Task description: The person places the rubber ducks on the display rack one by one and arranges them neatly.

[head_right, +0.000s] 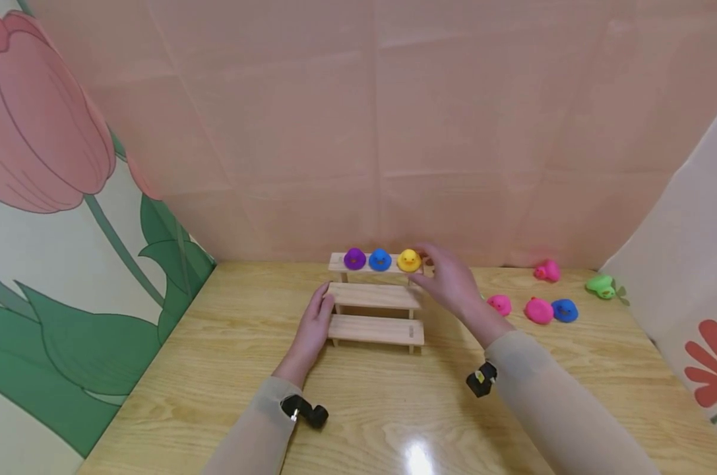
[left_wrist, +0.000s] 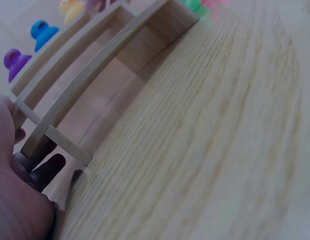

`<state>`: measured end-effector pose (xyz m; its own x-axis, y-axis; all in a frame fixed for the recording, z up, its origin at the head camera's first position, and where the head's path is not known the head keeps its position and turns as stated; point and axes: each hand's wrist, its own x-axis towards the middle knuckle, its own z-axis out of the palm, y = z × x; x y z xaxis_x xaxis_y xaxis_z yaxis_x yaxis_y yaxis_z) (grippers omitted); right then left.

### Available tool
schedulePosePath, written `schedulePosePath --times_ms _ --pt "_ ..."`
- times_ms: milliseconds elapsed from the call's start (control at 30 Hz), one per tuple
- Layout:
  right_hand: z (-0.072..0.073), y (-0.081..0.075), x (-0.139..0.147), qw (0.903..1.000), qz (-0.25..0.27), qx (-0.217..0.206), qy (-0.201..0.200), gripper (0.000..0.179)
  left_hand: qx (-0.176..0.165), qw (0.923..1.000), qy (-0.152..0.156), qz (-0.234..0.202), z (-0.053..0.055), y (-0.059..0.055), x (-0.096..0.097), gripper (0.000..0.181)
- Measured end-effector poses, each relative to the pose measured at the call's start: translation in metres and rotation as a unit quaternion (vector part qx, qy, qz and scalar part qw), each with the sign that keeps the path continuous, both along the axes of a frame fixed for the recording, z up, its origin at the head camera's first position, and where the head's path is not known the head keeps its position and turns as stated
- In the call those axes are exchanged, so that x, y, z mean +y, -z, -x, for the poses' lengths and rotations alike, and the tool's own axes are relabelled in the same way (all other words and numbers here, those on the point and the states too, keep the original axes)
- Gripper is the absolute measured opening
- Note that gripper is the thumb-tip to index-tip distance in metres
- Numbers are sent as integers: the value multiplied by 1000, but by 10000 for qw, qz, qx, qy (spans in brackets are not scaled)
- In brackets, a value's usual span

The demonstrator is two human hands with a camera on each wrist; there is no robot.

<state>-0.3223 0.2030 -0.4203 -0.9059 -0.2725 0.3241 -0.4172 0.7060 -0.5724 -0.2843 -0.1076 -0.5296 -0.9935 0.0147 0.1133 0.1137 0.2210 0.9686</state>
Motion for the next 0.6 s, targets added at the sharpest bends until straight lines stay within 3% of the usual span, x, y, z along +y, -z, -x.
schedulePosePath --times_ms 367,600 --pt "-23 -1 27 9992 -242 -187 252 61 0 10000 3 18 -1 -2 1 65" --pt "-29 6 54 9979 -429 -326 350 65 39 10000 -72 23 0 -2 2 64"
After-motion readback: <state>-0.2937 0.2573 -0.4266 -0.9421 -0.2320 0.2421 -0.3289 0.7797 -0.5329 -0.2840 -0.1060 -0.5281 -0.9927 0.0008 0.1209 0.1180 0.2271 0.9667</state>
